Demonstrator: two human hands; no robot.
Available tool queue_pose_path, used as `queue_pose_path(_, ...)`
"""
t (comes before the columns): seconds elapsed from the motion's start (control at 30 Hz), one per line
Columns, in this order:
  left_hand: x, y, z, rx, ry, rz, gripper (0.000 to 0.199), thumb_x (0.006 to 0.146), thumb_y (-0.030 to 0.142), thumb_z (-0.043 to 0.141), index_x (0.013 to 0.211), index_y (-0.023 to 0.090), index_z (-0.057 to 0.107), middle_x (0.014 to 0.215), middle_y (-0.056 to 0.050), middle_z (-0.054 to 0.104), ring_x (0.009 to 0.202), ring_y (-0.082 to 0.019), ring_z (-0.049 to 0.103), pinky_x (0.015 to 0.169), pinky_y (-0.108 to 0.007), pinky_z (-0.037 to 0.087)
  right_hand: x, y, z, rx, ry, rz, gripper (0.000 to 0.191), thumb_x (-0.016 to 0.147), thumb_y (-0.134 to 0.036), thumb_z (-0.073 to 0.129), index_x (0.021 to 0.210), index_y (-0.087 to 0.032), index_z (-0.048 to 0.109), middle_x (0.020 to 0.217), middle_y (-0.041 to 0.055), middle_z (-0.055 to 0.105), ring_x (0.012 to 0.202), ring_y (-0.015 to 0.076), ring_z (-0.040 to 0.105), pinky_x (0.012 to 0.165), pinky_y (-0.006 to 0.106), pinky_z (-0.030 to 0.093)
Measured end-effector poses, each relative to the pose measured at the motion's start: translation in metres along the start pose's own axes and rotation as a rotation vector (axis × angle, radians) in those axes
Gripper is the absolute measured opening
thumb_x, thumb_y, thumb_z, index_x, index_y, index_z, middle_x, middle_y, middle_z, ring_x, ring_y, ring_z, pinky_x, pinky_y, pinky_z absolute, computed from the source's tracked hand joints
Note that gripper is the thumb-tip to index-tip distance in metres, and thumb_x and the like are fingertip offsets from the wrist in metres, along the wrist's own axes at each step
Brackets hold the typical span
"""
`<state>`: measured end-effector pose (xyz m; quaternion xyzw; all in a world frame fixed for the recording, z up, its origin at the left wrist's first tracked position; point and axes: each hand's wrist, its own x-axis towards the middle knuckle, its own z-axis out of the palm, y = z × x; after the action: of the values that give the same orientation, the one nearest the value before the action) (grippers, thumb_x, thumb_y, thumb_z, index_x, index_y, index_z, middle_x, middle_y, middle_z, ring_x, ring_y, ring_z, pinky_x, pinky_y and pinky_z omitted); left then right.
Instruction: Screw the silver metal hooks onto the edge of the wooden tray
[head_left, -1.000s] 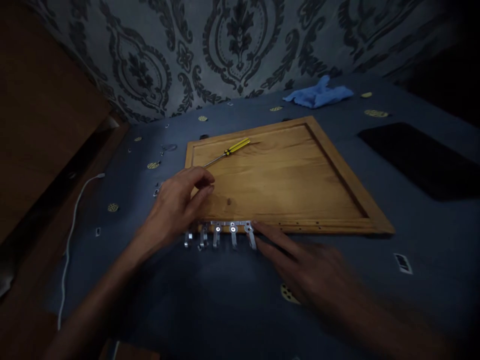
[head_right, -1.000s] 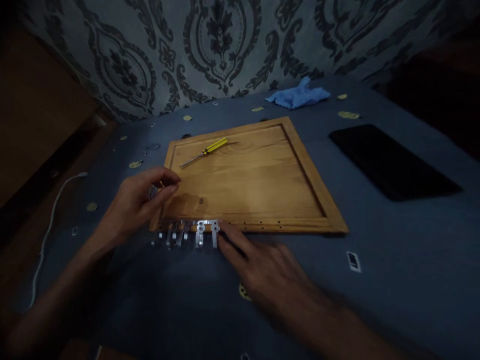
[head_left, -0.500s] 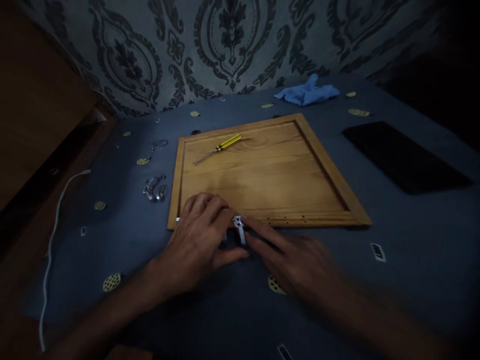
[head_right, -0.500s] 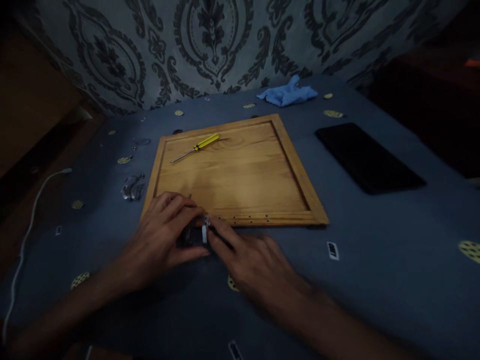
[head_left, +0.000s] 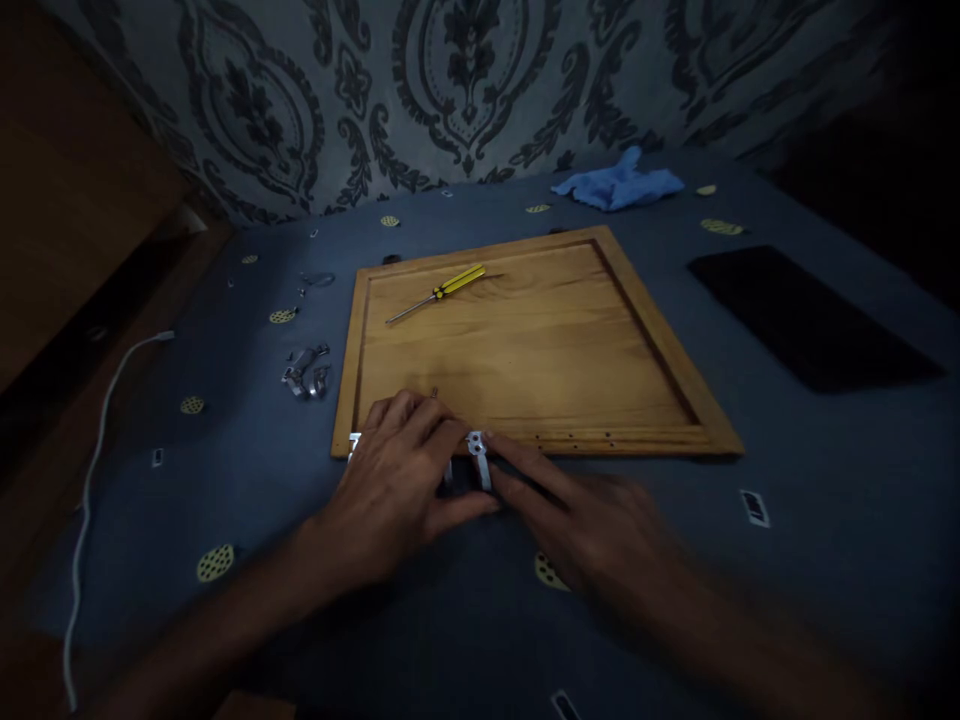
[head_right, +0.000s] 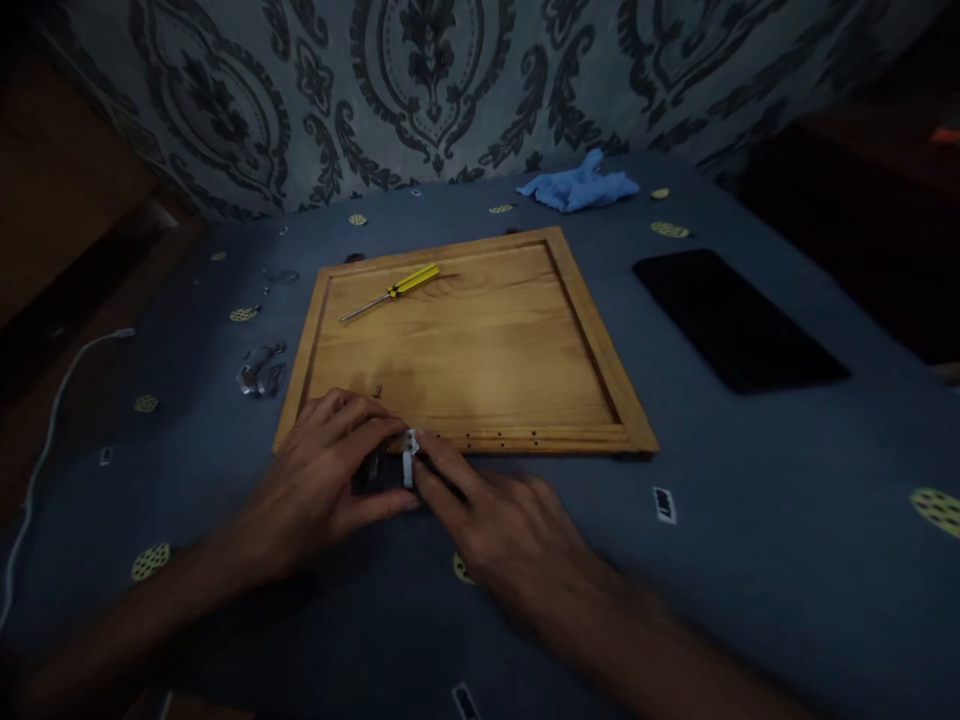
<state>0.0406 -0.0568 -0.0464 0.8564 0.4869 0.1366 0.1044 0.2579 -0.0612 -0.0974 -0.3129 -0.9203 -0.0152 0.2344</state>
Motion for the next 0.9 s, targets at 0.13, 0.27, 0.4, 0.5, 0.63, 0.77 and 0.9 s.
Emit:
queue_pose_path(0.13,0.0005,0.0001,0.0007,-0.042,-0.005,-0.028,0.038,0.084,0.039,0.082,0.111,0.017,0.066,0.111,-0.007,0.067,0.107,-0.031,0.056,0.091,-0.050,0.048,-0.0001,0.0001,-0.0010,0.023,-0.021,-0.004,0.046,0.089,0.004,0.045,0.127,-0.014,0.064,0.139,0.0140,0.067,0.076,0.0167,0.075,0.055,0.029,0.058)
queue_pose_path(0.27,0.0005,0.0016,0.0005,-0.053,-0.015,-0.051,0.035,0.086,0.038,0.081,0.110,0.017,0.066,0.112,-0.008,0.067,0.107,-0.031,0.056,0.092,-0.051,0.049,-0.0029,0.0002,0.0004,0.022,-0.040,0.005,0.047,0.090,0.003,0.044,0.128,-0.015,0.065,0.141,0.0136,0.066,0.071,0.0148,0.074,0.055,0.028,0.058)
queue_pose_path(0.4,0.0004,0.0030,-0.0006,-0.048,-0.016,-0.055,0.033,0.086,0.036,0.081,0.108,0.019,0.066,0.112,-0.007,0.068,0.107,-0.031,0.056,0.092,-0.050,0.049,-0.0065,0.0002,0.0020,0.009,-0.064,0.018,0.053,0.090,0.002,0.043,0.135,-0.017,0.061,0.145,0.0133,0.063,0.074,0.0159,0.074,0.056,0.029,0.058)
queue_pose_path(0.5,0.0002,0.0028,-0.0008,-0.031,-0.023,-0.056,0.034,0.085,0.036,0.081,0.109,0.019,0.065,0.112,-0.007,0.068,0.107,-0.031,0.058,0.091,-0.050,0.049,-0.0067,0.0002,0.0013,0.014,-0.044,0.008,0.053,0.089,0.003,0.044,0.136,-0.015,0.061,0.146,0.0141,0.062,0.074,0.0166,0.074,0.056,0.030,0.058)
queue_pose_path(0.63,-0.0010,0.0005,0.0007,-0.021,0.020,-0.046,0.053,0.081,0.041,0.085,0.122,0.019,0.059,0.116,-0.009,0.070,0.109,-0.032,0.060,0.090,-0.049,0.050,-0.0037,0.0001,-0.0017,0.033,-0.037,-0.003,0.050,0.089,0.003,0.046,0.134,-0.013,0.061,0.143,0.0156,0.064,0.077,0.0172,0.075,0.059,0.029,0.059)
queue_pose_path(0.77,-0.0026,-0.0012,0.0022,-0.062,0.062,-0.059,0.072,0.080,0.039,0.086,0.139,0.022,0.047,0.121,-0.010,0.070,0.110,-0.031,0.061,0.091,-0.048,0.050,-0.0030,0.0001,-0.0020,0.020,-0.030,-0.002,0.048,0.090,0.003,0.044,0.131,-0.014,0.062,0.142,0.0141,0.066,0.077,0.0170,0.076,0.057,0.029,0.059)
queue_pose_path(0.9,-0.0031,-0.0012,0.0031,-0.094,0.050,-0.083,0.071,0.082,0.034,0.085,0.139,0.025,0.045,0.119,-0.007,0.070,0.111,-0.030,0.061,0.093,-0.046,0.049,-0.0065,0.0007,0.0017,0.014,-0.042,0.001,0.048,0.092,0.000,0.044,0.133,-0.015,0.061,0.144,0.0139,0.064,0.079,0.0188,0.076,0.057,0.031,0.059)
